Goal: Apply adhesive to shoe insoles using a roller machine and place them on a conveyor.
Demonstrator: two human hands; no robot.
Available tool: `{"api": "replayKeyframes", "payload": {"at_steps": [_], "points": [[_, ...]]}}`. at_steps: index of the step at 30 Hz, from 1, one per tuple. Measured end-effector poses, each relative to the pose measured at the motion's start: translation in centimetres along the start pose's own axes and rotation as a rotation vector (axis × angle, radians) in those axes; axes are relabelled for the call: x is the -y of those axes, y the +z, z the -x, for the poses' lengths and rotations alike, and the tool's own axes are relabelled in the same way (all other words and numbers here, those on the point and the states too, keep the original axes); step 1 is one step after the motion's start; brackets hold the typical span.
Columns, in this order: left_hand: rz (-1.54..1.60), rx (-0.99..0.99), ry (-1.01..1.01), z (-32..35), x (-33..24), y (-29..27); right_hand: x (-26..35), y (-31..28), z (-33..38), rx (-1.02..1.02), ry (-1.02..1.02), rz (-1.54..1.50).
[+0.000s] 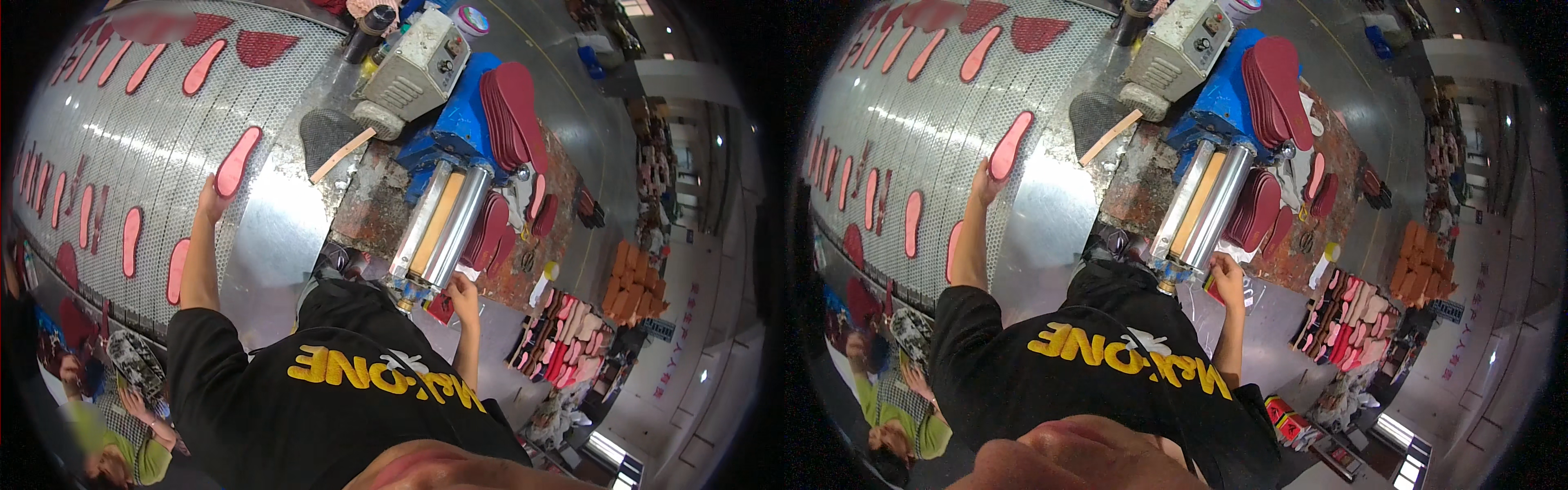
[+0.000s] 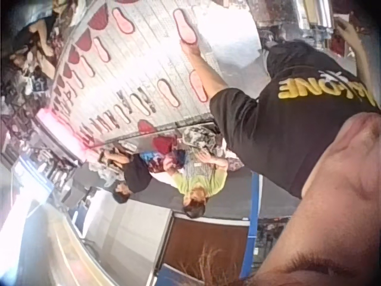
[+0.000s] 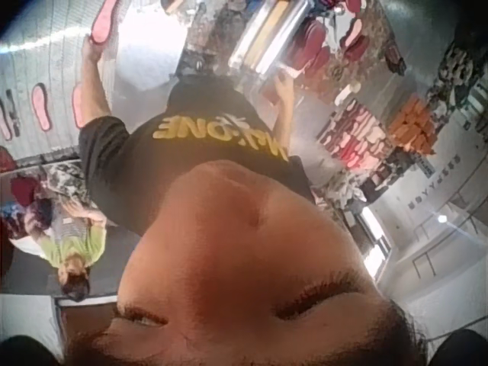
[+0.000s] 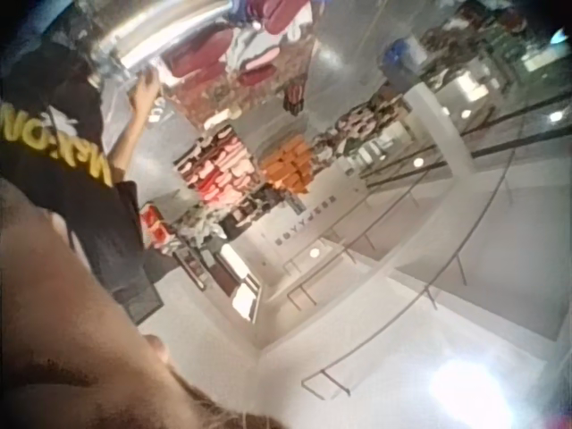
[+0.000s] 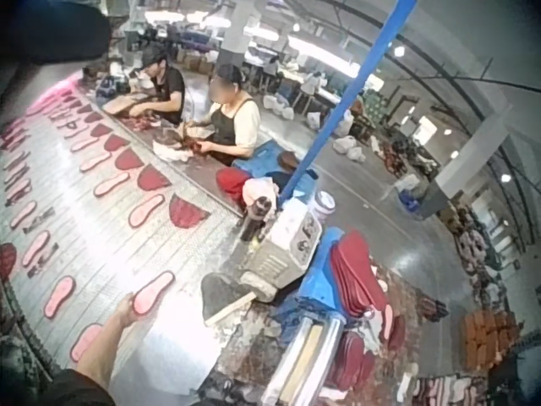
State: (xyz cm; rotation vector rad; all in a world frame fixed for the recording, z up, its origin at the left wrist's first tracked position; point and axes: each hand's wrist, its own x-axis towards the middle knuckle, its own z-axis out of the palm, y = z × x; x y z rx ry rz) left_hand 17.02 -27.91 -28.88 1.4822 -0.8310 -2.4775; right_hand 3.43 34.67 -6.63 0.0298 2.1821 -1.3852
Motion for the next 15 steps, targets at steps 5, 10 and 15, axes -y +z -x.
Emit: {"api": "replayKeyframes", "payload": {"at_steps": [5, 10, 15], "points": [[0.004, 0.146, 0.107, -6.0, -5.4, 6.7, 0.2, 0.2, 1.5, -0.062, 0.063, 0.026], [-0.433, -0.147, 0.206, -6.1, -8.3, 9.8, 6.9, -0.5, 0.4, -0.418, -0.160, 0.653], [-0.486, 0.190, 0.178, -0.2, -2.5, 11.8, 19.7, -4.9, -3.0, -0.691, -0.763, 0.592]]}}
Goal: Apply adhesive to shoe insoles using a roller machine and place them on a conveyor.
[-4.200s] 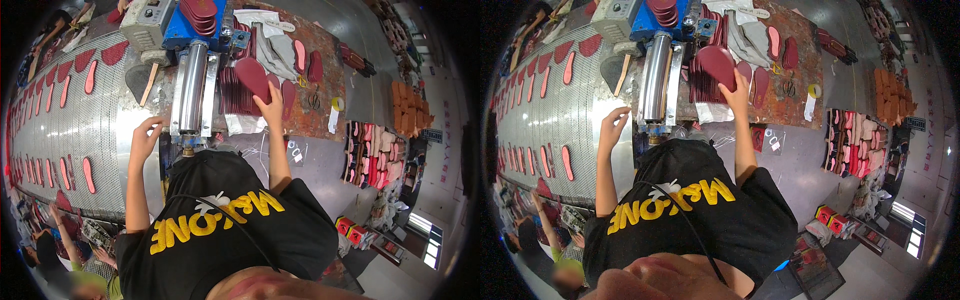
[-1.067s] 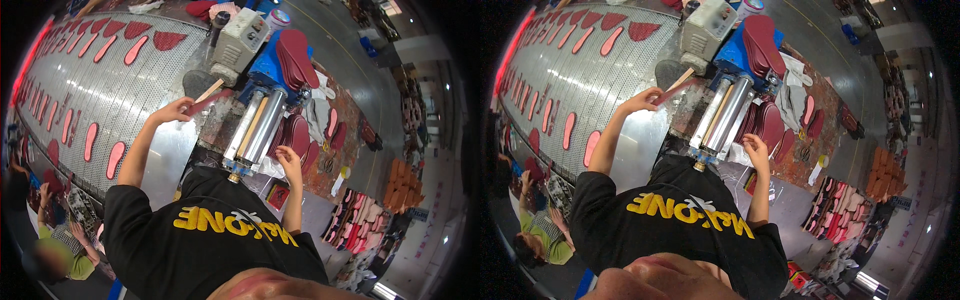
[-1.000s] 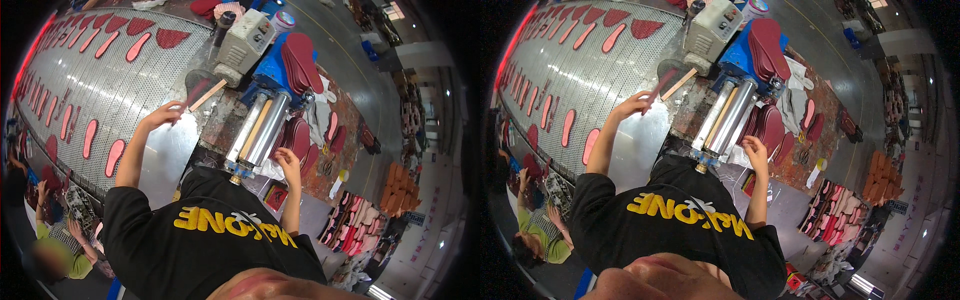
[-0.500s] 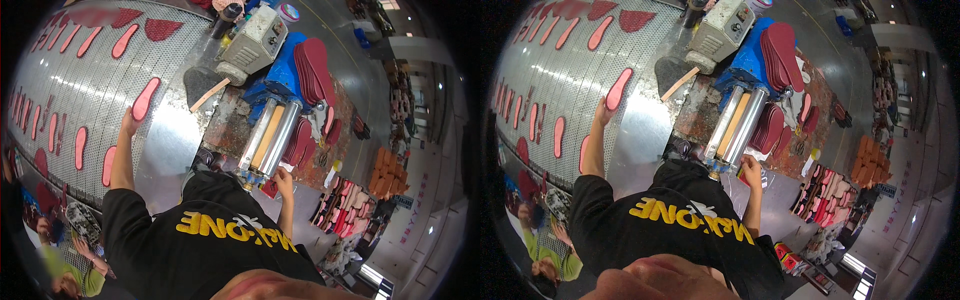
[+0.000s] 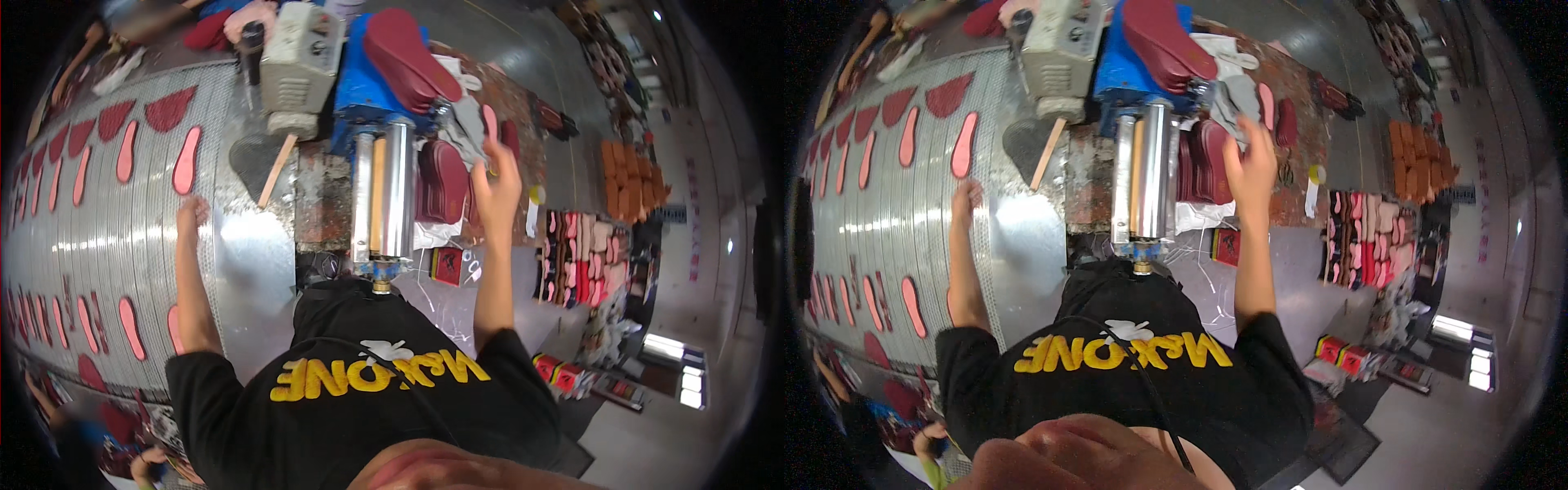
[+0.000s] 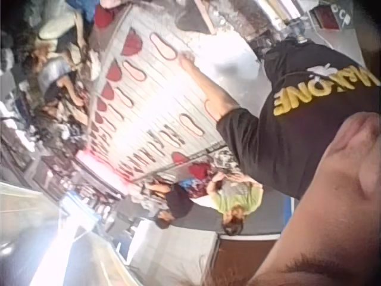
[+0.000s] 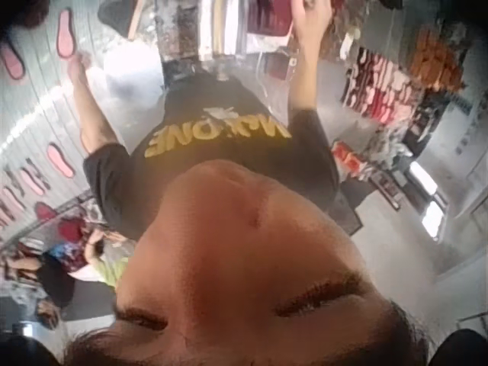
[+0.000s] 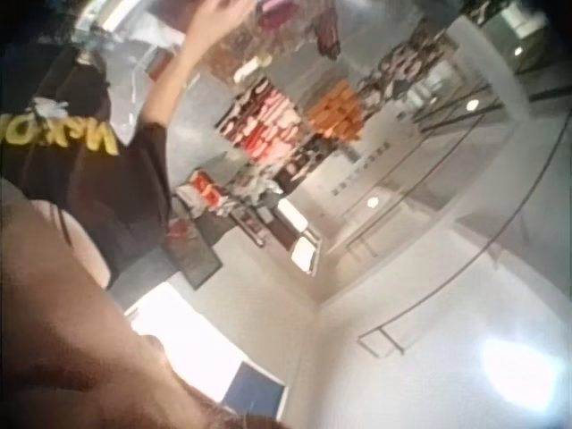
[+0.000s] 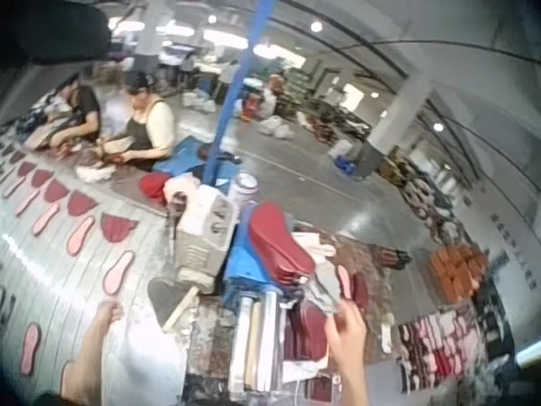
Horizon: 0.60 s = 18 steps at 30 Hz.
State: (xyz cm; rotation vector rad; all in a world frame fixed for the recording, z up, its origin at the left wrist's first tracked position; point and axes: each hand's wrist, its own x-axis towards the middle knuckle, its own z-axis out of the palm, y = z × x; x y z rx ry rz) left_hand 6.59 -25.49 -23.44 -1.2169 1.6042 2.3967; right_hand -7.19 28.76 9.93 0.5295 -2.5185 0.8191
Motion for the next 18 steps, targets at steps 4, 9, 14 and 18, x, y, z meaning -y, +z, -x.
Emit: {"api": "replayKeyframes", "payload": {"at_steps": [4, 9, 14, 18], "points": [[-0.134, 0.106, -0.076, 8.2, 5.7, 7.3, 1.2, 3.8, -9.7, -0.053, -0.139, 0.156], [-0.311, 0.333, -0.085, 16.0, 9.6, 13.9, -0.2, 6.2, -14.8, 0.434, 0.141, 0.251], [-0.435, 0.351, -0.076, 18.8, 9.2, 16.6, -4.0, 4.7, -14.4, 0.042, -0.174, -0.186], [-0.451, 0.243, 0.030, 19.7, 7.4, 17.5, -9.4, 1.5, -9.4, -0.149, 0.279, -1.133]]}}
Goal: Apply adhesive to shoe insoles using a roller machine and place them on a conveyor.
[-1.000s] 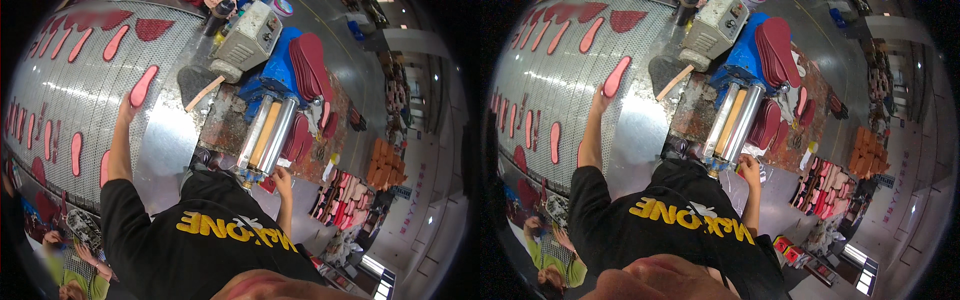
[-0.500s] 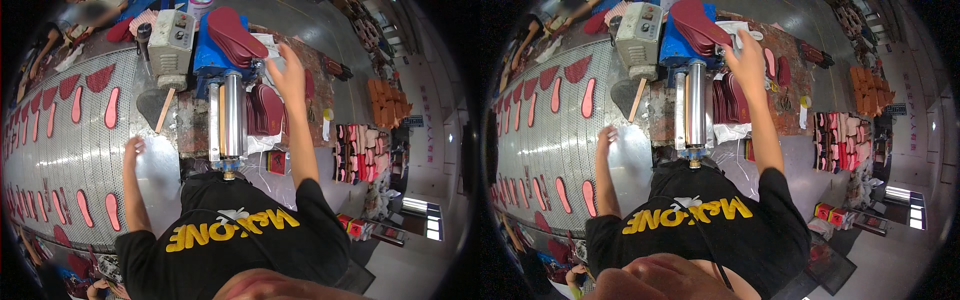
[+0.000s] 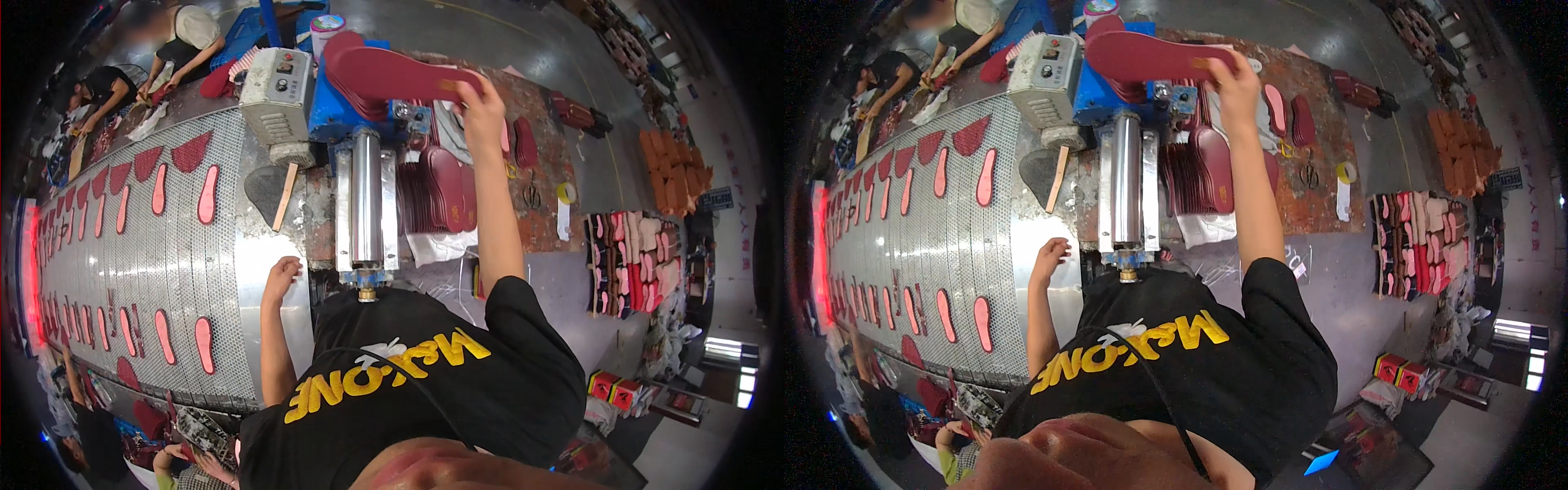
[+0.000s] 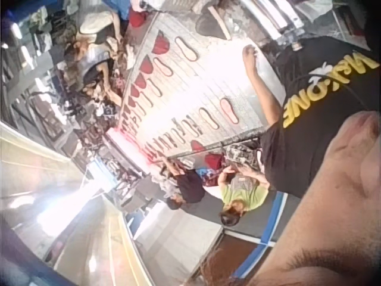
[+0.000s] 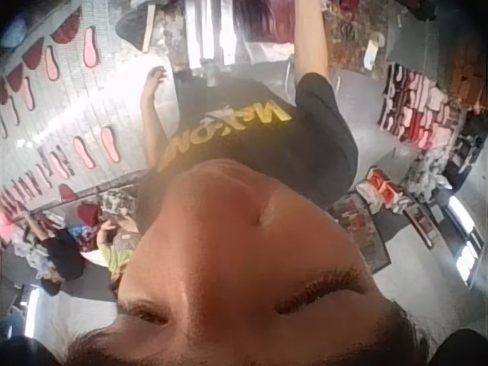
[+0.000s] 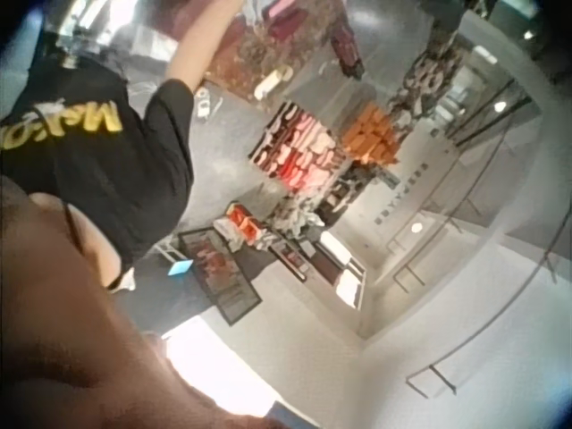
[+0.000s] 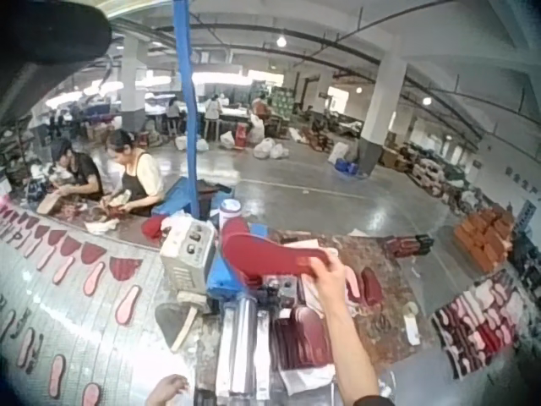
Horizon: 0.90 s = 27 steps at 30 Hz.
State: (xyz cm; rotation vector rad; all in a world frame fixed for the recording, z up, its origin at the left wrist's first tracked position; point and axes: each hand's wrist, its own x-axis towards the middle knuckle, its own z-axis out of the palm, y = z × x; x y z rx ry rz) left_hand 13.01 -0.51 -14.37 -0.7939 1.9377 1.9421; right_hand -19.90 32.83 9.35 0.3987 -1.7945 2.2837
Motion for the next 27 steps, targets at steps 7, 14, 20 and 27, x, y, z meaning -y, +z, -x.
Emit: {"api": "replayKeyframes", "payload": {"at_steps": [7, 14, 20, 27], "points": [[-0.194, 0.009, 0.363, -0.3, -8.3, 1.8, -3.1, -11.9, 12.1, -0.403, 0.365, -0.022], [-0.603, 0.261, 0.658, -0.8, -17.4, 6.2, -8.3, -6.3, 18.3, -0.156, 0.517, 0.099], [-0.854, 0.102, 0.866, -0.1, -18.4, 5.0, -7.8, -4.2, 20.2, 0.125, 0.652, 0.107], [-0.952, 0.039, 0.909, -2.0, -16.3, -1.4, -10.7, -7.7, 27.5, 0.455, 0.908, 0.379]]}}
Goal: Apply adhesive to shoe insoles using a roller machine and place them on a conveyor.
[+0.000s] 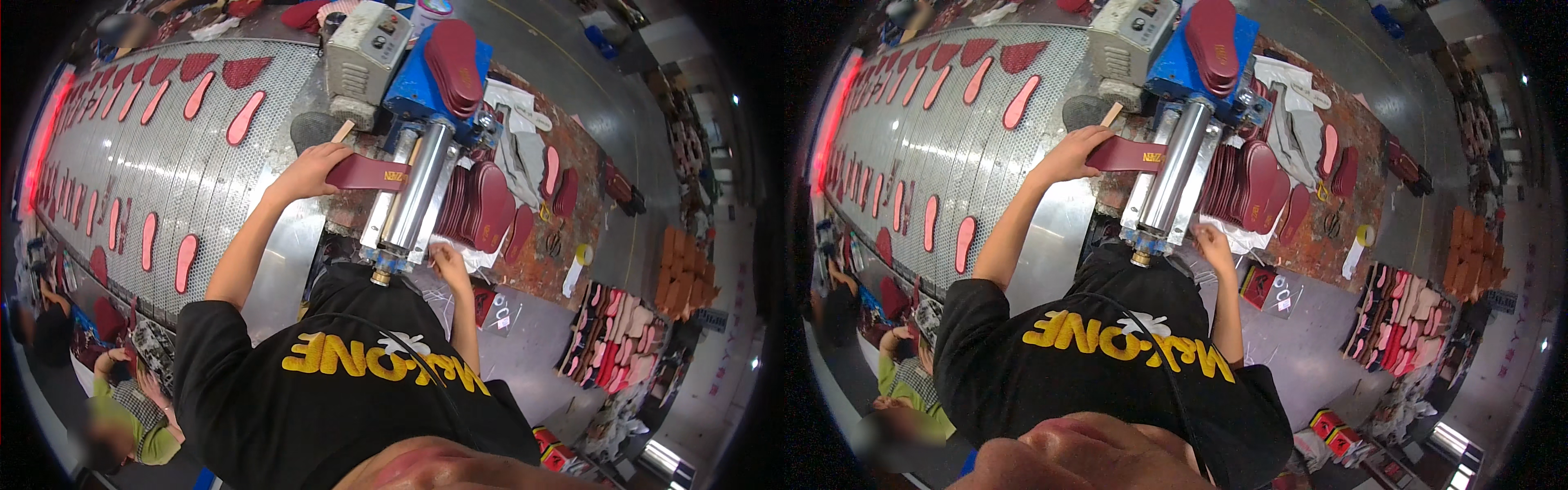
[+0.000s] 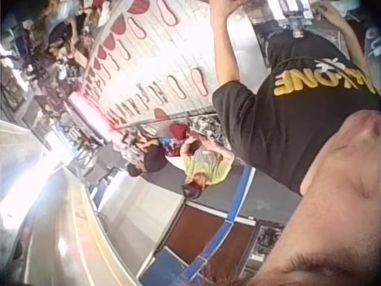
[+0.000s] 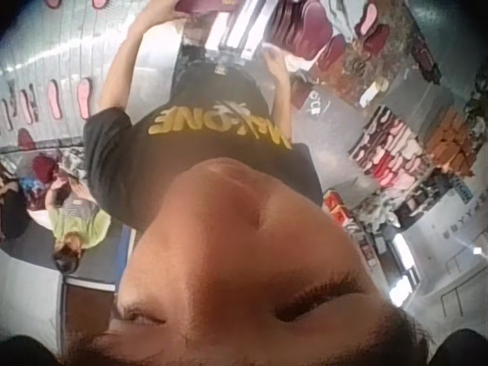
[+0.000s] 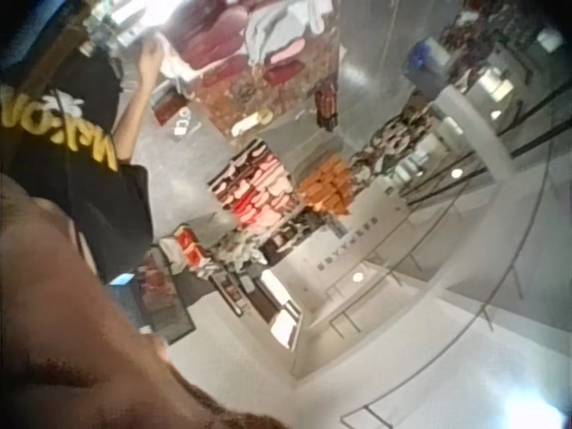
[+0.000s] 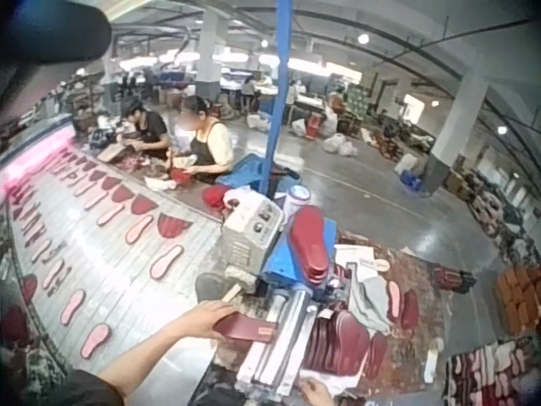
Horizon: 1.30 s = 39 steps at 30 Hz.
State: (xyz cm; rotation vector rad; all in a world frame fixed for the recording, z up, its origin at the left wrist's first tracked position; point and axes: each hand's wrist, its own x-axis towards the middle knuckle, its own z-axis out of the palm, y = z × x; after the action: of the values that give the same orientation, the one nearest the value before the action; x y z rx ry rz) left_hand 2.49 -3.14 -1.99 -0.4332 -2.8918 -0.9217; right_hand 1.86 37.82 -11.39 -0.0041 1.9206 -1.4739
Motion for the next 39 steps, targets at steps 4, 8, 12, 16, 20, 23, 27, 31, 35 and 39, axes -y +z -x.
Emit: {"api": "replayKeyframes", "payload": {"at_steps": [4, 8, 12, 16, 20, 23, 27, 31, 35, 39], "points": [[0.457, 0.043, -0.151, 3.4, 6.0, 0.2, -5.0, -0.6, 0.6, 0.091, -0.004, 0.126], [1.225, -0.047, -0.614, 9.0, 13.3, 0.9, -8.6, -1.6, 1.5, 0.094, 0.148, 0.233], [1.674, -0.296, -0.980, 15.3, 21.2, 1.9, -11.0, -1.3, 2.8, 0.008, 0.318, 0.299], [1.522, -0.453, -1.438, 19.5, 27.8, 3.6, -13.1, 0.1, 5.4, -0.082, 0.509, 0.297], [1.305, -0.522, -1.449, 18.4, 32.4, 5.2, -15.4, 1.6, 9.2, -0.139, 0.635, 0.125], [1.199, -0.515, -1.366, 14.6, 34.6, 5.9, -17.1, 3.2, 11.9, -0.170, 0.592, 0.020], [1.123, -0.469, -1.217, 8.4, 36.5, 7.5, -17.9, 5.0, 14.6, -0.240, 0.719, 0.144], [0.923, -0.408, -1.218, 3.0, 38.4, 10.5, -18.1, 6.8, 14.7, -0.328, 0.606, 0.109], [0.268, -0.402, -1.167, 0.8, 40.4, 13.5, -17.2, 6.3, 13.5, -0.253, 0.513, 0.029], [0.511, -0.272, -1.123, 1.5, 41.8, 13.8, -13.2, 2.8, 11.6, -0.428, 0.505, 0.354]]}}
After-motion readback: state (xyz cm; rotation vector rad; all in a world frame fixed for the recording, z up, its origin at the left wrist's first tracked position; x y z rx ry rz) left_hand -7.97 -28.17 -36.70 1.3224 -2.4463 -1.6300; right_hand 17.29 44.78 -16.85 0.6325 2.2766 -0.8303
